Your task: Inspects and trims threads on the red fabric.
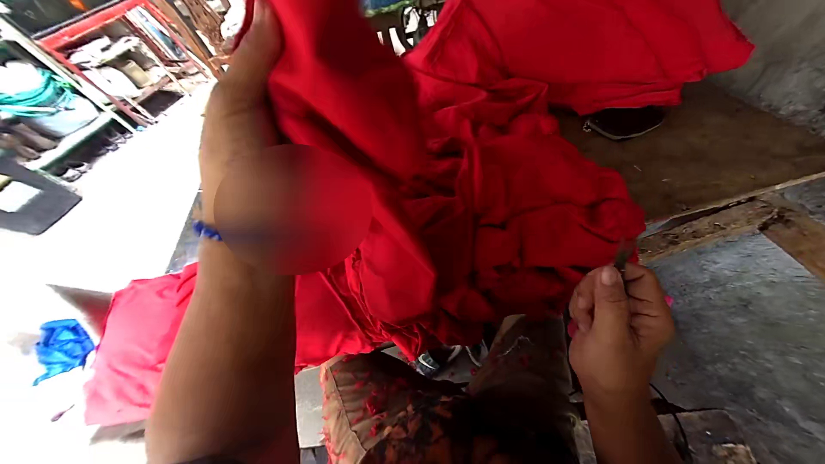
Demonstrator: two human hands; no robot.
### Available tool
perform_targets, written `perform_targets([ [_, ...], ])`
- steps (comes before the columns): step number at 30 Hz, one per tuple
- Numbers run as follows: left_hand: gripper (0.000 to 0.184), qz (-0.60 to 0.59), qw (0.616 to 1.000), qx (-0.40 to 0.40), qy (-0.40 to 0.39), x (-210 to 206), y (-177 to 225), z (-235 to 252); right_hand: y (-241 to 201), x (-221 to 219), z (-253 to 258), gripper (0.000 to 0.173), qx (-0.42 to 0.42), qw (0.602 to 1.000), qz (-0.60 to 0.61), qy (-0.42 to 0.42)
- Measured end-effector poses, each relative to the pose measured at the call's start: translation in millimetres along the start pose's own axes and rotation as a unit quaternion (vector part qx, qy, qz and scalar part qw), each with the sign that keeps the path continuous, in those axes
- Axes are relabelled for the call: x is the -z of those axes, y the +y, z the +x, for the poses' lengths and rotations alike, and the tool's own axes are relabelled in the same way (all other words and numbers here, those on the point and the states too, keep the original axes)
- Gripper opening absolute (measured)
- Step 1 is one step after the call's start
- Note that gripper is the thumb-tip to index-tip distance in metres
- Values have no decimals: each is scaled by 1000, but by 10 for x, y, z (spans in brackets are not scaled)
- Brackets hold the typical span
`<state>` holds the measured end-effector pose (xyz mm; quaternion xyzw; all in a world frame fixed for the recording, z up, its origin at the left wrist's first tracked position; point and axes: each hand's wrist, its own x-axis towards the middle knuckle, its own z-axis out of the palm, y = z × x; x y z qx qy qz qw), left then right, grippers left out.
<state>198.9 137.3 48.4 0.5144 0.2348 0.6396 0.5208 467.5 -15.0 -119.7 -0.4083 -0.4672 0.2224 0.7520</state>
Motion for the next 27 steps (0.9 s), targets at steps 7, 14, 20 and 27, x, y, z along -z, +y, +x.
perform_targets([
  [7, 15, 483, 834, -106, -246, 922, -296, -1364, -31, -315, 12, 14, -34, 997, 33, -53],
  [14, 51, 313, 948, 43, -27, 736, -426, -1944, -63, -860, -143, 17, 13, 983, 3, -183],
  [20, 16, 300, 944, 55, 123, 599, -592, -1712, -200, -1112, -254, 15, 50, 970, 11, -238],
  [27, 17, 166, 978, -37, 122, 396, -390, -2093, -362, -1163, -390, 35, 34, 952, 21, -302],
])
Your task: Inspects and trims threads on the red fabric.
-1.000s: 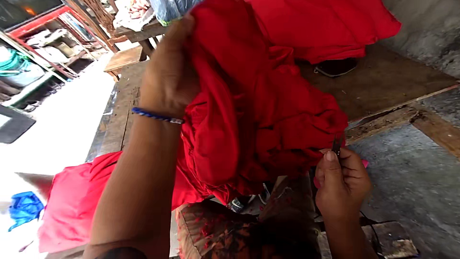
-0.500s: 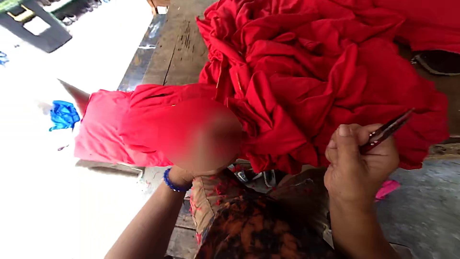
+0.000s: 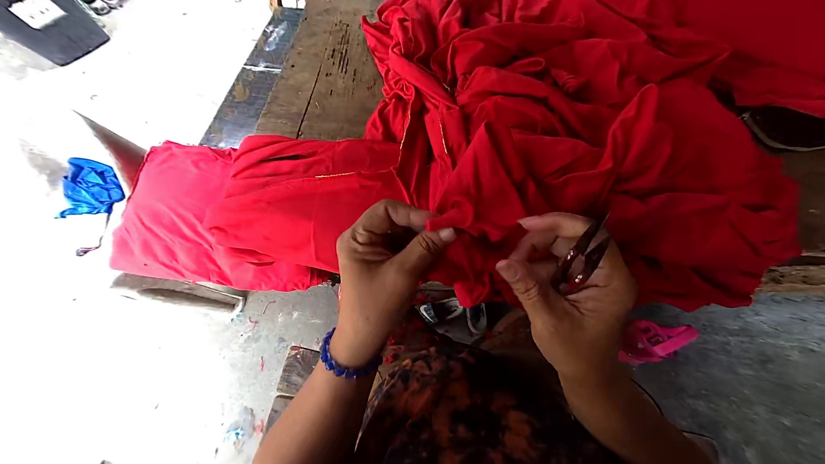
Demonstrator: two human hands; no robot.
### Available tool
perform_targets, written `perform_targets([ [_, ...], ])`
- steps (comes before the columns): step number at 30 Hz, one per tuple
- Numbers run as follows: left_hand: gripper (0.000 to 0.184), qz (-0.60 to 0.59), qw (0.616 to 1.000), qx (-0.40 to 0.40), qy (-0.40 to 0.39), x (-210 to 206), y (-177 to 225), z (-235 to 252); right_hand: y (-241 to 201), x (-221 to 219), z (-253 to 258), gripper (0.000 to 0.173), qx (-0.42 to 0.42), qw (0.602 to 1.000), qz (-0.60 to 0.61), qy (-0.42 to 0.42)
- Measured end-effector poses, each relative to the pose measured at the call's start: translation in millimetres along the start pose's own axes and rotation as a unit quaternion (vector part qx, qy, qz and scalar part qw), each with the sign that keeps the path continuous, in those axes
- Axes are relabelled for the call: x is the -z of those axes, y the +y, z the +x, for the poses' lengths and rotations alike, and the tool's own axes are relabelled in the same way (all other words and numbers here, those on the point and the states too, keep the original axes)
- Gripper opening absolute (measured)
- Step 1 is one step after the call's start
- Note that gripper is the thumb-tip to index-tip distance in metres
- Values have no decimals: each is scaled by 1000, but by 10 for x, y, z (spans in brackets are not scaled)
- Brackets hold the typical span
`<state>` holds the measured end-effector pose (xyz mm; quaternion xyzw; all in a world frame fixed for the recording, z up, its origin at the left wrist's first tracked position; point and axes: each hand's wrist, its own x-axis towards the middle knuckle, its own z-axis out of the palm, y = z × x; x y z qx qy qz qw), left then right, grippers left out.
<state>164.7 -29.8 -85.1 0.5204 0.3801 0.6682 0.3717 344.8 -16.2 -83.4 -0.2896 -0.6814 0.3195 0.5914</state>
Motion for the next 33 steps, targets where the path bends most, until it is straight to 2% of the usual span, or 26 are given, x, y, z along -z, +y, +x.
perform_targets([
  [2, 15, -51, 998, 19, 2, -43, 55, -119, 5, -78, -13, 45, 14, 1000, -12, -20],
  [3, 13, -70, 997, 26, 1, -60, 71, -172, 6, -111, -24, 45, 16, 999, -9, -29],
  [6, 5, -93, 995, 30, -2, -69, 73, -249, 8, -180, -58, 23, 28, 999, 6, -16],
  [8, 9, -98, 995, 21, 3, -51, 59, -279, 12, -189, -88, 5, 8, 999, 47, 13],
  [9, 13, -98, 995, 9, 2, -35, 57, -290, 15, -179, -92, 6, -20, 995, 93, 28],
  [12, 11, -85, 996, -34, 6, 9, 64, -344, 8, -123, -64, 11, -123, 952, 272, 69],
  [15, 13, -78, 996, -43, -5, -19, 92, -426, 75, -75, -75, 18, -158, 893, 412, 91],
  [19, 30, -8, 998, -53, -33, -120, 11, -520, 142, -92, -94, 22, -149, 884, 438, 72],
  [28, 43, 68, 993, -79, -46, -245, -145, -582, 159, -103, -122, 20, -152, 866, 471, 69],
  [31, 53, 80, 992, -75, -64, -274, -168, -583, 168, -104, -157, 17, -149, 874, 460, 56],
  [33, 58, 130, 985, -96, -59, -281, -155, -602, 168, -97, -164, 17, -136, 880, 452, 45],
])
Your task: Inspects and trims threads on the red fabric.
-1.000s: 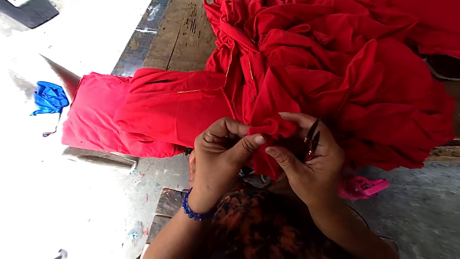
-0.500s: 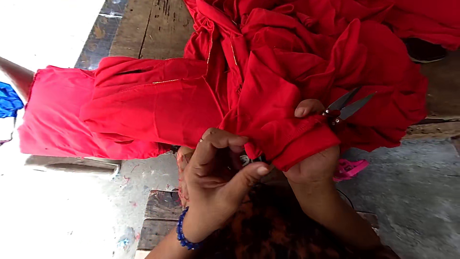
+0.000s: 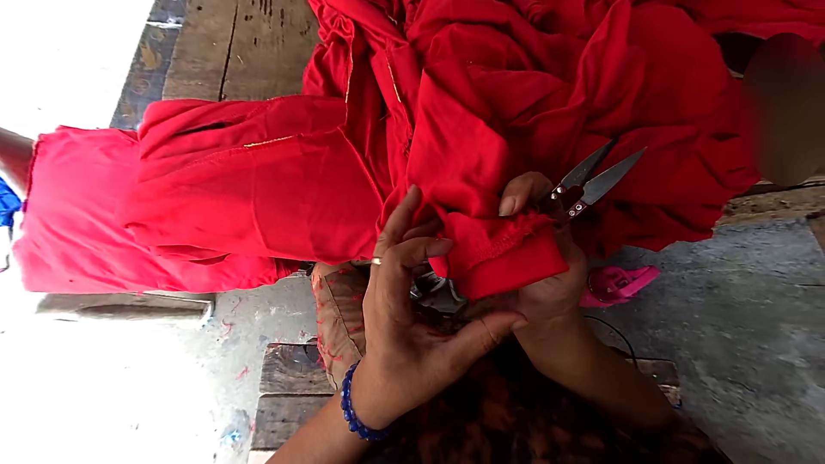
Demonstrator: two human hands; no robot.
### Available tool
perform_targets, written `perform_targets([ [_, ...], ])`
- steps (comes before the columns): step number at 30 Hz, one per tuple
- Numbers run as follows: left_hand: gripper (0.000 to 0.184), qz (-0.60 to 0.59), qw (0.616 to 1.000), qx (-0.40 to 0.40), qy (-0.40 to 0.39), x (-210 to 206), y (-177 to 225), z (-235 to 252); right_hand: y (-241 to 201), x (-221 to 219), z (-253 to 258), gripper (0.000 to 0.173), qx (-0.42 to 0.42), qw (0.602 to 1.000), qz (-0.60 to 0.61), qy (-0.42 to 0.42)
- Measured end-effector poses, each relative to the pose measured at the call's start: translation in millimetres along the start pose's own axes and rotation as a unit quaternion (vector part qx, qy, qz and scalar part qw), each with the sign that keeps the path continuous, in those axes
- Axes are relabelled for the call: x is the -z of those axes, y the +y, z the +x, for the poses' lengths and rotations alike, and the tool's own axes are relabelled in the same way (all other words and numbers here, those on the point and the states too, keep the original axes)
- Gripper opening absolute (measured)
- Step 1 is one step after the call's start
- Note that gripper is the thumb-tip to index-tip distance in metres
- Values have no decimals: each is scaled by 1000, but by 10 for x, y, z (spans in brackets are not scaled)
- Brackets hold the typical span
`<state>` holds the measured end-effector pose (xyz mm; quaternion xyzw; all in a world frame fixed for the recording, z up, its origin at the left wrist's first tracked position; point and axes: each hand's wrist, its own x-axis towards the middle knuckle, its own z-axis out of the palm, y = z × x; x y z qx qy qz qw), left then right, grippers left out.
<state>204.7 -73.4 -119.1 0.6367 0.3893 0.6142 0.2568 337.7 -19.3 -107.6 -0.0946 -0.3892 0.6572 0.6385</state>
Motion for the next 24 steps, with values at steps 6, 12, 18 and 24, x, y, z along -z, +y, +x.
perform_targets([
  [6, 31, 84, 995, -34, 44, 40, 160, -73, -14, -16, -12, 19, 72, 978, -195, -27],
  [12, 25, -49, 997, 9, 57, 92, 133, 7, 87, -21, 33, 14, 160, 929, -325, -78],
  [18, 9, -62, 995, -6, 73, 84, 79, 21, 155, -96, 35, 19, 137, 934, -322, -70],
  [24, 9, -244, 964, 88, 64, 68, 56, 26, 134, -81, 30, 21, 78, 962, -259, -29],
])
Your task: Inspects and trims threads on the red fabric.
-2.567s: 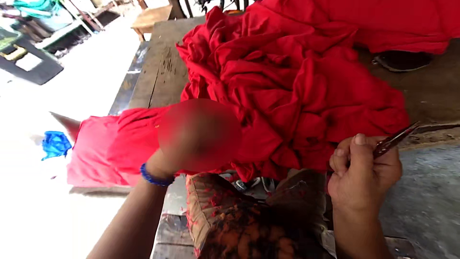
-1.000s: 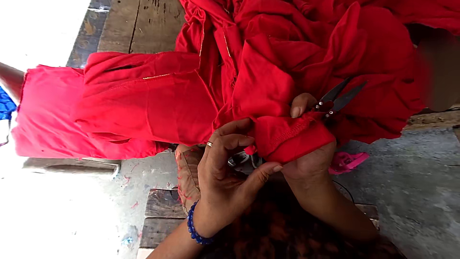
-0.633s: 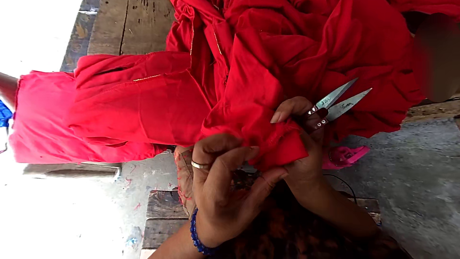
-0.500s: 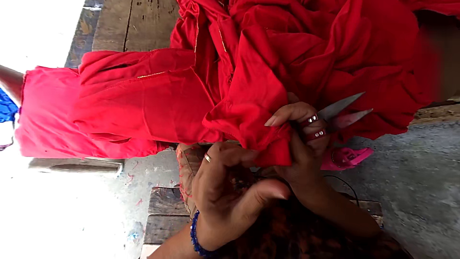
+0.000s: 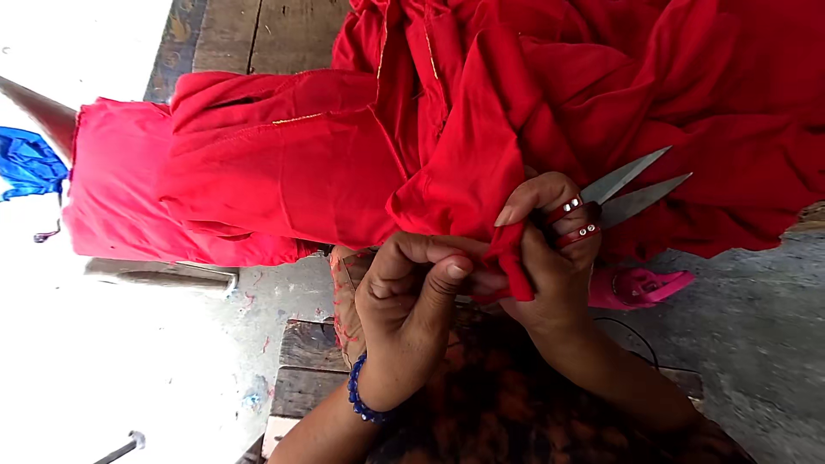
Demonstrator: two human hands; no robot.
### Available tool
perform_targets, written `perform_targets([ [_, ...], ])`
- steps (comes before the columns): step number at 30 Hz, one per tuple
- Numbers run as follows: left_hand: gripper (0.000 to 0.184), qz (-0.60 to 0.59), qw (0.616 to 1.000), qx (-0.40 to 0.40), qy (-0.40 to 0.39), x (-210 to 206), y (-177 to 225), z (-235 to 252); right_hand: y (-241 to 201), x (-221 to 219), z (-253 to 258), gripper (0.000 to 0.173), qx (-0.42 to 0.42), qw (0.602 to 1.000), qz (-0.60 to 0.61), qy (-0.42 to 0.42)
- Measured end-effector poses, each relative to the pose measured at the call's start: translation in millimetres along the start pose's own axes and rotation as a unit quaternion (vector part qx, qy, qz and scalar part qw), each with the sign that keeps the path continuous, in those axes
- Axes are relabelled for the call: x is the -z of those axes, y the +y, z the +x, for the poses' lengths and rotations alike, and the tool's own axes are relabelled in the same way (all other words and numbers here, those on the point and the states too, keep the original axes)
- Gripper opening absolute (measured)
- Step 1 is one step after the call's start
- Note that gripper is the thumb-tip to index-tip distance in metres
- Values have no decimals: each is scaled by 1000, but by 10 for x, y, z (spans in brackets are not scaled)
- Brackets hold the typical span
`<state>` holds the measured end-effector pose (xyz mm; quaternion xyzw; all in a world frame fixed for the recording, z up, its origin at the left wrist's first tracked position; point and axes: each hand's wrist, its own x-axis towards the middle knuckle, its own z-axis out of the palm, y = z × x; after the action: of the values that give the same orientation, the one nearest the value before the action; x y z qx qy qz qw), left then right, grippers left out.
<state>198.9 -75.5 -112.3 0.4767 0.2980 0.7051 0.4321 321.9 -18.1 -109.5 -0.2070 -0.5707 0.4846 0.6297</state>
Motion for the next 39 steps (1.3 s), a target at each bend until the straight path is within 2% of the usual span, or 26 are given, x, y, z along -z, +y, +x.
perform_targets([
  [6, 19, -96, 991, 93, 8, -43, 21, 40, -13, 28, 0, 25, -83, 990, 107, 30],
  [10, 25, -100, 992, 73, 20, -38, 0, 59, -28, 42, 22, 25, -112, 978, 166, 59],
  [15, 24, -87, 994, 63, -7, -50, -26, 41, -48, 47, 14, 26, -105, 980, 163, 49],
  [18, 35, -59, 996, 58, -12, -73, -32, 45, -61, 44, 5, 24, -101, 985, 134, 38],
  [21, 24, 19, 1000, 23, -2, -110, -42, 75, -72, 36, -1, 23, -87, 989, 117, 22],
  [24, 12, 28, 999, -10, 12, -125, -46, 86, -93, 8, 22, 25, -95, 990, 107, 21],
  [27, 9, -12, 999, 3, 34, -134, -19, 113, -138, 20, 50, 26, -115, 986, 118, 30],
  [30, 10, -52, 995, 52, 70, -113, 21, 192, -228, 66, 70, 27, -128, 986, 106, 34],
  [32, 15, -98, 986, 85, 105, -102, 52, 269, -362, 126, 28, 23, -124, 984, 128, 11],
  [35, 20, -151, 974, 110, 130, -91, 94, 372, -563, 159, -79, 34, -167, 962, 199, -78],
  [39, 18, -183, 971, 113, 107, -119, 145, 408, -512, 86, -227, 52, -285, 888, 312, -180],
])
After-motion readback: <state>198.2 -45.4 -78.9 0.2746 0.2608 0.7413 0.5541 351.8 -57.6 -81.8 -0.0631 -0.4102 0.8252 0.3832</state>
